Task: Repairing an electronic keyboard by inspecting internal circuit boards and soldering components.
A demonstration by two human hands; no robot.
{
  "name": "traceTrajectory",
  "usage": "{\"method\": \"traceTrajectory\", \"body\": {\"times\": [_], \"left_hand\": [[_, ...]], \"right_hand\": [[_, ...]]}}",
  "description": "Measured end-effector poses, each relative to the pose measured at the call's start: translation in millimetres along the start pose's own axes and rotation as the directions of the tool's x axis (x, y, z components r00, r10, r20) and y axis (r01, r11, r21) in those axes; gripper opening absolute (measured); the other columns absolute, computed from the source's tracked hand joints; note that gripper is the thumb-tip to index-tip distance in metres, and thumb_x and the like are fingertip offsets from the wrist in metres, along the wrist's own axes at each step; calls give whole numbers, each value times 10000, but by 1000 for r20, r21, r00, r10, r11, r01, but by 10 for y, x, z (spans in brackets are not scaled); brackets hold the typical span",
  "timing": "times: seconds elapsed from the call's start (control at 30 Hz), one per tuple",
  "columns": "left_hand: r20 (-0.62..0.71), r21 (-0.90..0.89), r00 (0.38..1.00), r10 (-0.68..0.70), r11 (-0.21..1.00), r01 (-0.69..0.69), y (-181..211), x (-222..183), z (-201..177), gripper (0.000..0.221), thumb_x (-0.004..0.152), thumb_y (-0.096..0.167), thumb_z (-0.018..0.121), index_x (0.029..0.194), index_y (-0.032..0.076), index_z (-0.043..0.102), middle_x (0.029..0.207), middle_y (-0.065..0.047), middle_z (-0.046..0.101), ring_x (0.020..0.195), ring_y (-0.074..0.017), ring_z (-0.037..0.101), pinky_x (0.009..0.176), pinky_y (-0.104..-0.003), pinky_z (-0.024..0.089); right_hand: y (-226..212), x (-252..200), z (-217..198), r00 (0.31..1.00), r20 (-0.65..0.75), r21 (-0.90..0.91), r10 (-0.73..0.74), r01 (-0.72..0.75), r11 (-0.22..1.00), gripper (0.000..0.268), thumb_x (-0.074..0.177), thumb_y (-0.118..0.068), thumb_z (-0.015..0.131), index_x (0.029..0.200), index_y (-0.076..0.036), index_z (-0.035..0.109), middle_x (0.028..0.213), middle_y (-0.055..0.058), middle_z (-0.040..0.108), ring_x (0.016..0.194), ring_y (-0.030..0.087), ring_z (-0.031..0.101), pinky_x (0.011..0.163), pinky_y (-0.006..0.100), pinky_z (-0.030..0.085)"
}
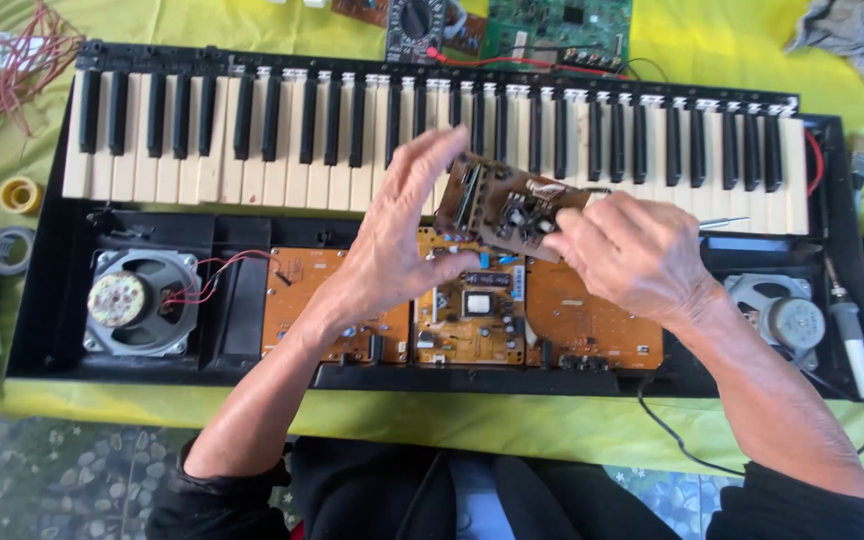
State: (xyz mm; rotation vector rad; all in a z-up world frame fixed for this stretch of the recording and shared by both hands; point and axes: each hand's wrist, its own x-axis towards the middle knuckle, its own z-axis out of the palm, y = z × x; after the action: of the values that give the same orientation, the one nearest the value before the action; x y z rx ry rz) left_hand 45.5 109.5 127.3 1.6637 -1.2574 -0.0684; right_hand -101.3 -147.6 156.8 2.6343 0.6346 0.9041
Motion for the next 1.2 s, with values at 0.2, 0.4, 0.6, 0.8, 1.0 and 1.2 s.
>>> {"method": "traceTrajectory", "body": {"times": [0.2, 0.4, 0.6, 0.8, 1.0, 1.2], "left_hand": [[-27, 45, 991, -130, 990, 131, 68, -409, -150, 1071, 718, 100, 936, 1612, 121, 348, 1532, -213, 444, 1435, -442, 435, 1187, -612, 381], [-25, 461, 998, -55, 885, 60, -28, -545, -265, 1024, 641, 332, 1000, 1500, 90, 497, 1386, -151, 566, 1268, -331, 557, 1185, -556, 324], [-55, 650, 998, -2, 759, 37, -286, -552, -122, 965, 569, 354, 1028, 1363, 51, 571, 1289, -162, 609, 1183, -322, 590, 1202, -621, 230], [-40, 729, 996, -76, 680, 81, -371, -527, -80, 886, 567, 333, 1010, 1288, 10, 608, 1233, -190, 610, 1161, -327, 587, 1220, -630, 171], [-33, 741, 990, -134, 661, 114, -547, -543, 43, 886, 584, 390, 986, 1286, 3, 609, 1239, -204, 603, 1171, -342, 572, 1213, -638, 167], [6, 696, 995, -101, 714, 68, -542, -511, 35, 958, 598, 317, 988, 1413, 45, 563, 1267, -180, 575, 1188, -349, 523, 1176, -658, 207]], "right_hand": [[-365, -57, 60, 987, 147, 119, -72, 55, 991, 195, 1021, -191, 636, 1173, -78, 591, 968, 37, 465, 856, 235, 665, 654, 290, 614], [-471, 24, 231, 989, 111, 144, -100, 84, 986, 185, 1022, -257, 629, 1146, -123, 600, 936, 15, 433, 788, 166, 591, 540, 248, 542], [-459, -79, 810, 994, 105, 193, -10, -11, 981, 129, 1062, -259, 602, 1060, -130, 609, 885, 10, 458, 743, 157, 590, 482, 242, 514], [-488, 83, 902, 986, 153, 124, 60, -79, 989, 141, 1061, -313, 608, 1037, -174, 606, 877, -17, 449, 787, 138, 592, 488, 226, 505], [-470, 71, 1001, 983, 160, 101, 94, -111, 989, 202, 1057, -383, 608, 1023, -185, 590, 862, -21, 465, 801, 140, 609, 501, 233, 524], [-494, 97, 950, 953, 253, 216, 169, -226, 950, 185, 1067, -350, 600, 1062, -167, 628, 857, -1, 523, 783, 169, 640, 493, 256, 531]]}}
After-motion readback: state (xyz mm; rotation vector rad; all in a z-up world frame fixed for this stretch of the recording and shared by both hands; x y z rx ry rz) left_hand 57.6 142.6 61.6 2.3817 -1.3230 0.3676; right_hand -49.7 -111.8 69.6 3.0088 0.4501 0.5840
